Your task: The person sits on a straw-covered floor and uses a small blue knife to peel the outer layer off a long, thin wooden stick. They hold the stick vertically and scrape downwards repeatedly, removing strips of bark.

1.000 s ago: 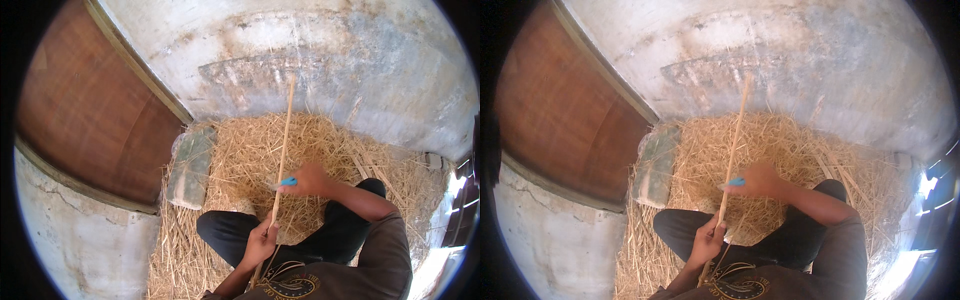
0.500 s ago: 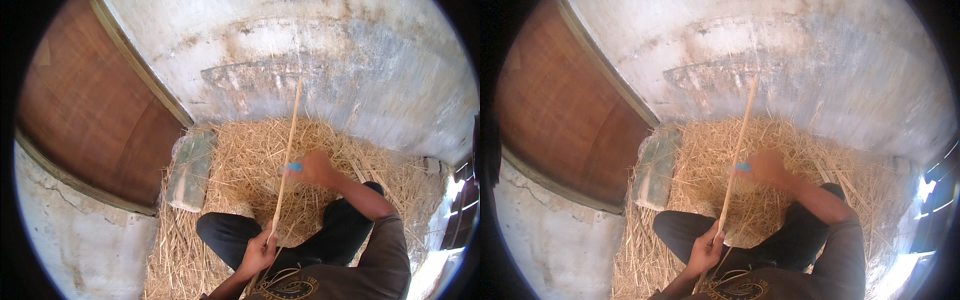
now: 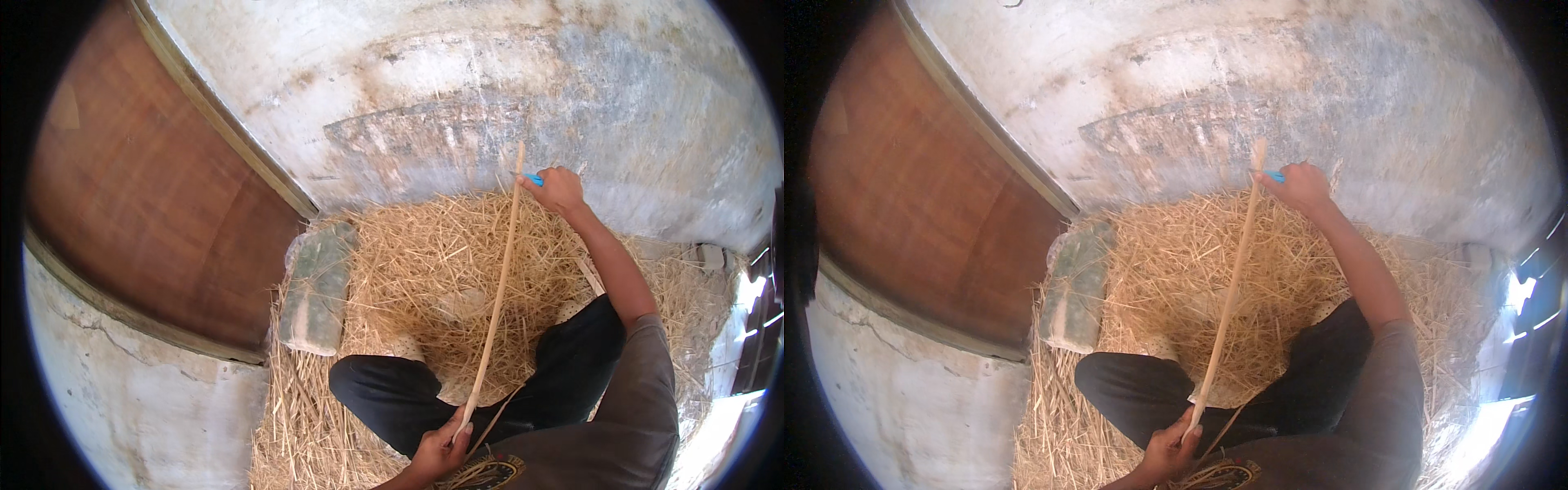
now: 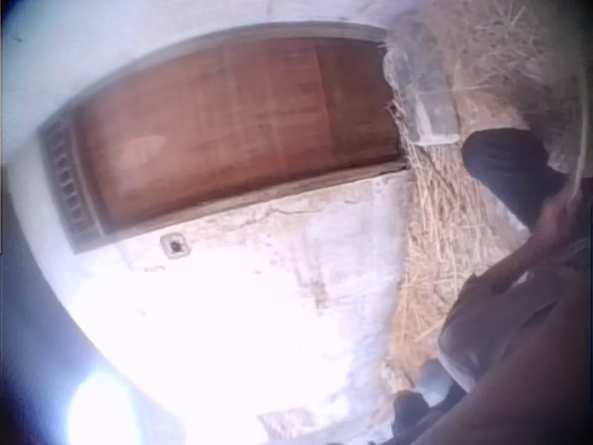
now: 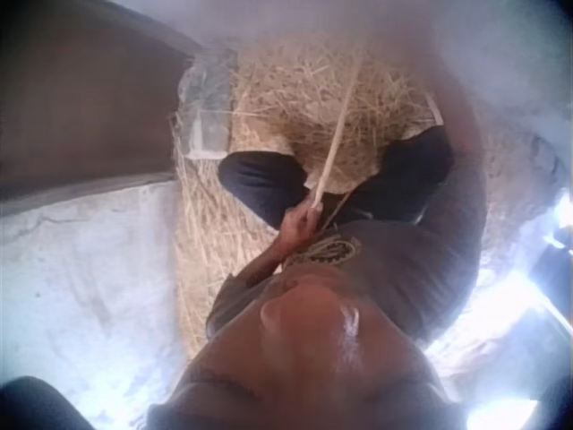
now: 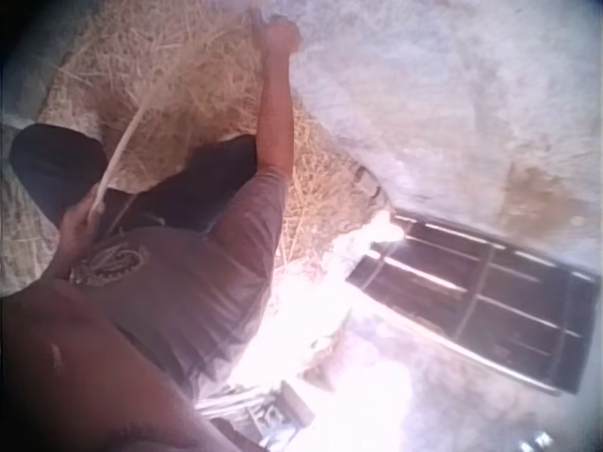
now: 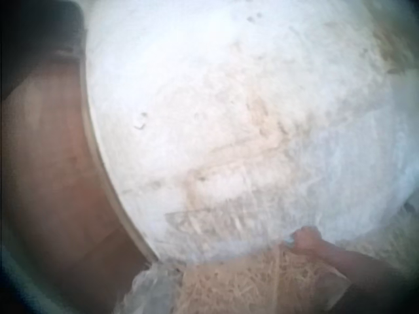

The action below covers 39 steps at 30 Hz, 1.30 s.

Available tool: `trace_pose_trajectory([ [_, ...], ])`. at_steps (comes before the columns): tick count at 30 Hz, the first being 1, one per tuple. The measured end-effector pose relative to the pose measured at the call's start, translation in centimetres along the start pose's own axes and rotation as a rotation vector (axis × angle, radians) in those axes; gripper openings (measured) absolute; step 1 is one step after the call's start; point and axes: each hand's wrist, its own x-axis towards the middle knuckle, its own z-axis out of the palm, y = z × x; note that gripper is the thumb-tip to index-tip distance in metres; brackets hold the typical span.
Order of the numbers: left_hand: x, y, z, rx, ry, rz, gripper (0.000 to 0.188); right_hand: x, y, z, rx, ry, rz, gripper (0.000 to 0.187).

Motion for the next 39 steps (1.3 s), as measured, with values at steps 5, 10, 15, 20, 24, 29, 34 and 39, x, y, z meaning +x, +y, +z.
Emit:
trace_pose_trajectory([
  [5,-0.6,0.6,-0.5,0.038,-0.035,-0.066,0.042,3.2,5.3,1.6,-0.094,0.241,0.15,0.083],
  [10,-3.9,-2.2,-1.0,-0.547,-0.059,-0.337,0.018,2.1,12.2,0.7,0.089,0.084,0.487,0.092],
  [15,2.1,-0.9,-1.5,-0.255,-0.043,-0.191,0.039,-2.7,9.3,6.2,0.216,0.064,0.314,0.086],
  [20,6.4,-0.1,-2.5,-0.465,-0.076,-0.057,0.039,-7.2,-0.8,0.3,0.186,-0.176,-0.127,0.082],
  [24,8.3,1.1,-2.3,-0.476,-0.082,-0.062,0.039,-13.0,-6.7,1.7,0.391,-0.013,-0.561,0.063],
  [29,8.6,2.0,-2.3,-0.356,-0.033,-0.043,0.039,-16.0,-9.8,1.7,0.3,-0.135,-0.694,0.063],
  [34,8.3,0.4,-2.1,0.067,0.188,0.236,0.04,-14.1,-9.6,1.8,0.292,-0.019,-0.545,0.066],
  [39,7.7,1.6,-2.9,0.274,0.226,0.2,0.042,-16.3,-11.0,1.9,0.259,-0.074,-0.707,0.067],
])
